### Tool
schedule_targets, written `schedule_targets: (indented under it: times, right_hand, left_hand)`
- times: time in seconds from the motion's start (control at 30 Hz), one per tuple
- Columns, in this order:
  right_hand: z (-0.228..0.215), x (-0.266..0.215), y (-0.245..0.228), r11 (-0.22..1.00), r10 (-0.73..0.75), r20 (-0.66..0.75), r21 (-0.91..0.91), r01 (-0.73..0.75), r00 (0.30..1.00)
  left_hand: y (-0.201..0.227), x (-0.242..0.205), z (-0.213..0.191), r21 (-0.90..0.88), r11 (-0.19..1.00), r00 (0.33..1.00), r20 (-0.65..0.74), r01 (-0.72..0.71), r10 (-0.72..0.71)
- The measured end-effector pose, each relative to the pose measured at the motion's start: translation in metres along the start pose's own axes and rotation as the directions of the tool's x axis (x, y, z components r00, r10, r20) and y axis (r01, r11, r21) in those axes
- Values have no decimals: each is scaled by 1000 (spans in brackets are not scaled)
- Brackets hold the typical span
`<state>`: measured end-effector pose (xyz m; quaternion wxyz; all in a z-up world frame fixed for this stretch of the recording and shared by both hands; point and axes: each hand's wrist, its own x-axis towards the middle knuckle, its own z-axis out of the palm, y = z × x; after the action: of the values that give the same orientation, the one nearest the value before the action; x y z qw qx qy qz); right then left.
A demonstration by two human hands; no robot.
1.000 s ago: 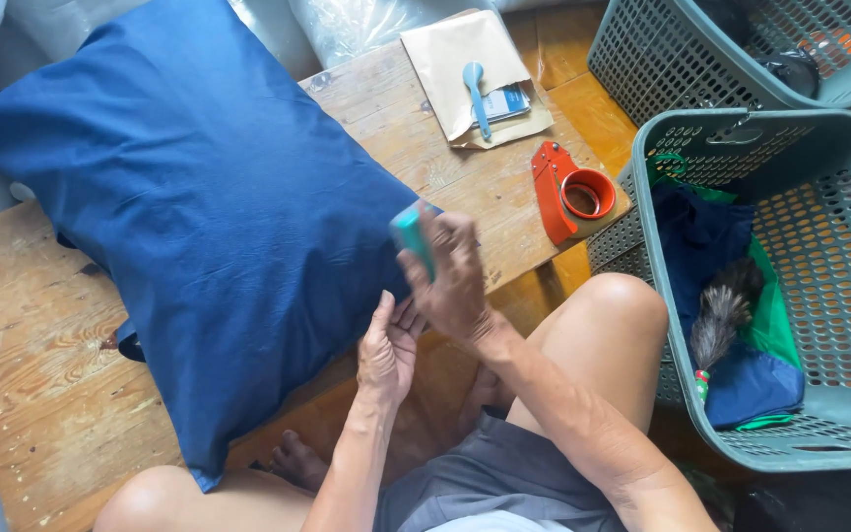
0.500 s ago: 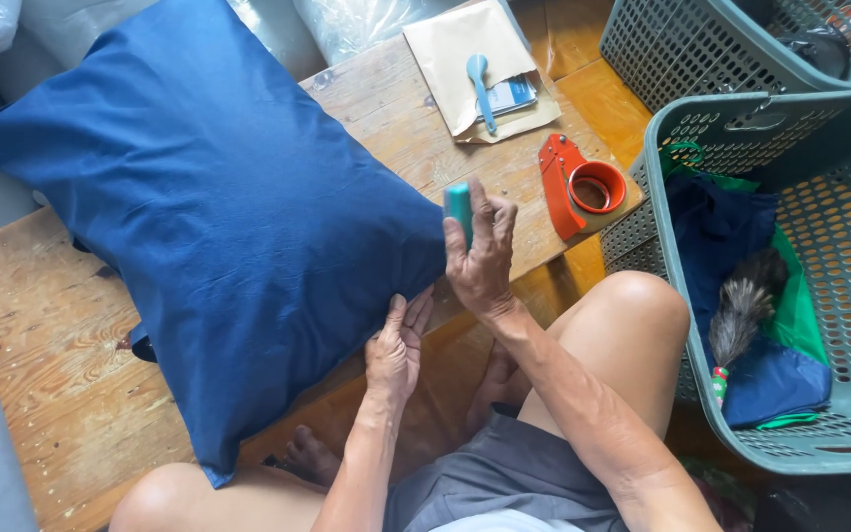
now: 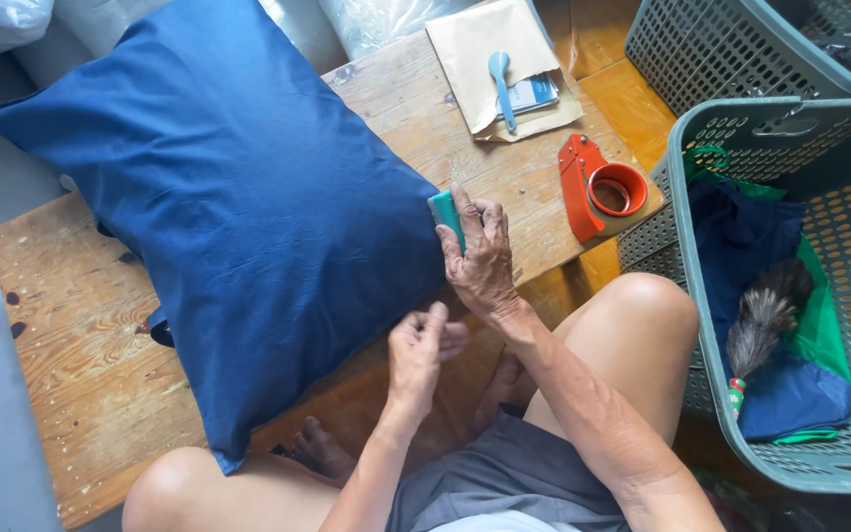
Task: The person sits on the floor and uses a green brush to scrub the surface of a blue pillow placed on a wooden table. The person repeatedly brushes different areas of the pillow, occasionally adjusting its position.
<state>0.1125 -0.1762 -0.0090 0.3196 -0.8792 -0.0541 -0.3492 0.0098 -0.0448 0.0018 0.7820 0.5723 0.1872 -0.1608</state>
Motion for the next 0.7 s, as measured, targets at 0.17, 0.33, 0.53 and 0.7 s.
schedule_targets:
  times: [0.17,0.33,0.53,0.7]
  right_hand:
    - [2,-4,1,999,42,29,9,-43,999]
    - [6,-4,1,1000,18,39,-25,-17,999]
    - [16,-8,10,999,13,31,-31,-12,999]
    - [21,-8,11,997,-30,-21,-66,29,999]
  left_hand:
    - [45,-22,3,705,295,663,325,-645,674]
    - [79,-16,7,723,-321,434,646,-611,629]
    - [79,4,6,714,-413,501,695,-565,516]
    - [75,-6,11,664,-359,452,726,-656,518]
